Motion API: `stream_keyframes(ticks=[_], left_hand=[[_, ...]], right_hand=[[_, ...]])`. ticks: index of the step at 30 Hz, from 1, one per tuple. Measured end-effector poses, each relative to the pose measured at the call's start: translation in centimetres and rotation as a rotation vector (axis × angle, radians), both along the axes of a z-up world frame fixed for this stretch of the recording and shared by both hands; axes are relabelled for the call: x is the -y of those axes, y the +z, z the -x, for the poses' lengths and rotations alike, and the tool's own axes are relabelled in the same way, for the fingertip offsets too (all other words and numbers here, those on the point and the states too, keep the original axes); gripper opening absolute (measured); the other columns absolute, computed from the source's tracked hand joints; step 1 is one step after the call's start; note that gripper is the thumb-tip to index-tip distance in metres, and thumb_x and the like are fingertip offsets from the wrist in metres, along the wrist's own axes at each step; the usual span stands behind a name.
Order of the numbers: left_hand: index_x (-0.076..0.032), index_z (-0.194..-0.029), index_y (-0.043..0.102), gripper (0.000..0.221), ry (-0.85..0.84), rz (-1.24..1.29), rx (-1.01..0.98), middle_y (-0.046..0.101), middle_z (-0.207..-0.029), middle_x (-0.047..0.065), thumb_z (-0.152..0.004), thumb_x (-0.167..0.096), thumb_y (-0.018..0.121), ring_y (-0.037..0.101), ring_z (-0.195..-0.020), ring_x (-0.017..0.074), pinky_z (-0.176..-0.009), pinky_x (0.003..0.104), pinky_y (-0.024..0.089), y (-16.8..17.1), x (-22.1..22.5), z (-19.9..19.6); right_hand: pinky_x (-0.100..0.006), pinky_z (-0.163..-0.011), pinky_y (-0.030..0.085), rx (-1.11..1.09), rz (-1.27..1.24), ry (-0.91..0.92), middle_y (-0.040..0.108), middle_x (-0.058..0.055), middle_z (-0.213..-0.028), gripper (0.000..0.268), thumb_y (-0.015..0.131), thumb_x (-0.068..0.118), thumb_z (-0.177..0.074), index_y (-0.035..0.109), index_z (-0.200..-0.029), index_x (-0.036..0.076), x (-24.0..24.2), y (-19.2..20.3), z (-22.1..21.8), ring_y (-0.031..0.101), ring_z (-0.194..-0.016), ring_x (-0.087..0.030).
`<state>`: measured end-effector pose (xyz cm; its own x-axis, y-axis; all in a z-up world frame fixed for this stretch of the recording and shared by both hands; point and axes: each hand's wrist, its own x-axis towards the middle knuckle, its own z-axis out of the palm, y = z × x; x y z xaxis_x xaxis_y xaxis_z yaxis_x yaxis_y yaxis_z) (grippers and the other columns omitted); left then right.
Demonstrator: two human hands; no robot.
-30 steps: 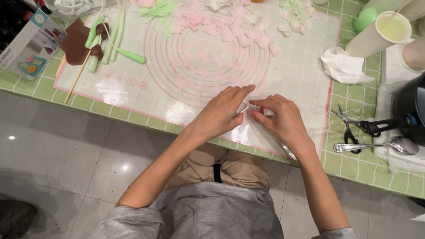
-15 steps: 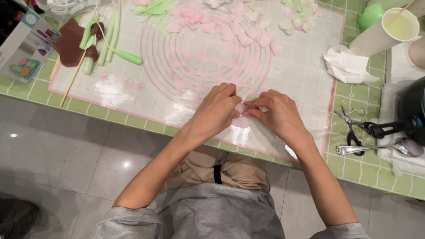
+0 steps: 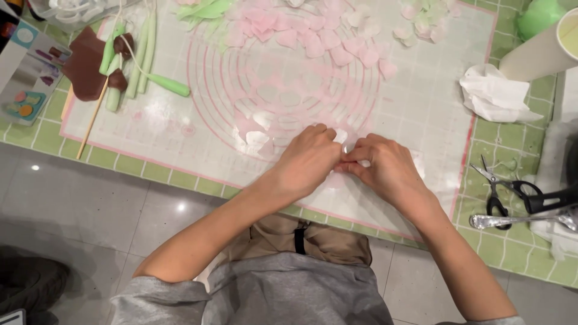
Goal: The person is crafting decorative wax flowers by hand-molding individual petals and assembling them.
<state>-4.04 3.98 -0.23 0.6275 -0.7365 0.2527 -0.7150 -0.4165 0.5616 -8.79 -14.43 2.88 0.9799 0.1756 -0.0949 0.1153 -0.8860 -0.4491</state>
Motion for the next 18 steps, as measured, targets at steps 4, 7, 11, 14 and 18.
stream_keyframes(ticks=[4, 7, 11, 14, 18], left_hand=[[-0.002, -0.079, 0.075, 0.007, -0.001, -0.026, -0.043, 0.066, -0.090, 0.016, -0.076, -0.008, 0.071, 0.062, -0.098, 0.0348, -0.084, 0.045, 0.050, -0.2, 0.3, -0.3], [-0.004, -0.081, 0.076, 0.009, 0.004, -0.040, -0.054, 0.067, -0.091, 0.015, -0.076, -0.010, 0.072, 0.062, -0.098, 0.0342, -0.083, 0.044, 0.051, -0.1, 0.3, -0.4], [-0.004, -0.082, 0.077, 0.009, -0.017, 0.012, -0.073, 0.066, -0.090, 0.015, -0.078, -0.010, 0.073, 0.062, -0.096, 0.0339, -0.082, 0.045, 0.051, 0.0, 0.0, -0.6], [-0.003, -0.080, 0.076, 0.008, -0.027, 0.010, -0.093, 0.066, -0.088, 0.015, -0.077, -0.009, 0.073, 0.062, -0.095, 0.0340, -0.081, 0.045, 0.051, 0.0, -0.1, -0.6], [-0.002, -0.078, 0.075, 0.006, -0.022, -0.002, -0.121, 0.067, -0.088, 0.015, -0.075, -0.007, 0.074, 0.062, -0.094, 0.0342, -0.081, 0.045, 0.050, -0.1, -0.1, -0.7]], right_hand=[[-0.039, -0.066, 0.055, 0.042, -0.023, 0.045, 0.073, -0.003, -0.078, 0.014, 0.083, 0.023, -0.076, 0.084, -0.088, 0.015, 0.5, -0.8, 0.1, 0.068, -0.077, -0.023], [-0.037, -0.064, 0.055, 0.051, -0.040, 0.056, 0.074, -0.001, -0.080, 0.014, 0.084, 0.023, -0.077, 0.084, -0.087, 0.014, 0.6, -1.1, -0.1, 0.068, -0.077, -0.021], [-0.037, -0.064, 0.055, 0.072, -0.041, 0.079, 0.075, 0.001, -0.080, 0.013, 0.084, 0.022, -0.076, 0.084, -0.086, 0.014, 0.8, -1.4, -0.1, 0.069, -0.079, -0.020], [-0.036, -0.066, 0.056, 0.077, -0.058, 0.095, 0.075, 0.001, -0.081, 0.013, 0.083, 0.021, -0.076, 0.084, -0.087, 0.014, 0.7, -1.3, -0.2, 0.069, -0.080, -0.020], [-0.037, -0.064, 0.055, 0.022, -0.083, 0.092, 0.075, 0.001, -0.080, 0.012, 0.084, 0.023, -0.076, 0.083, -0.084, 0.014, 0.6, -1.0, -0.3, 0.069, -0.079, -0.019]])
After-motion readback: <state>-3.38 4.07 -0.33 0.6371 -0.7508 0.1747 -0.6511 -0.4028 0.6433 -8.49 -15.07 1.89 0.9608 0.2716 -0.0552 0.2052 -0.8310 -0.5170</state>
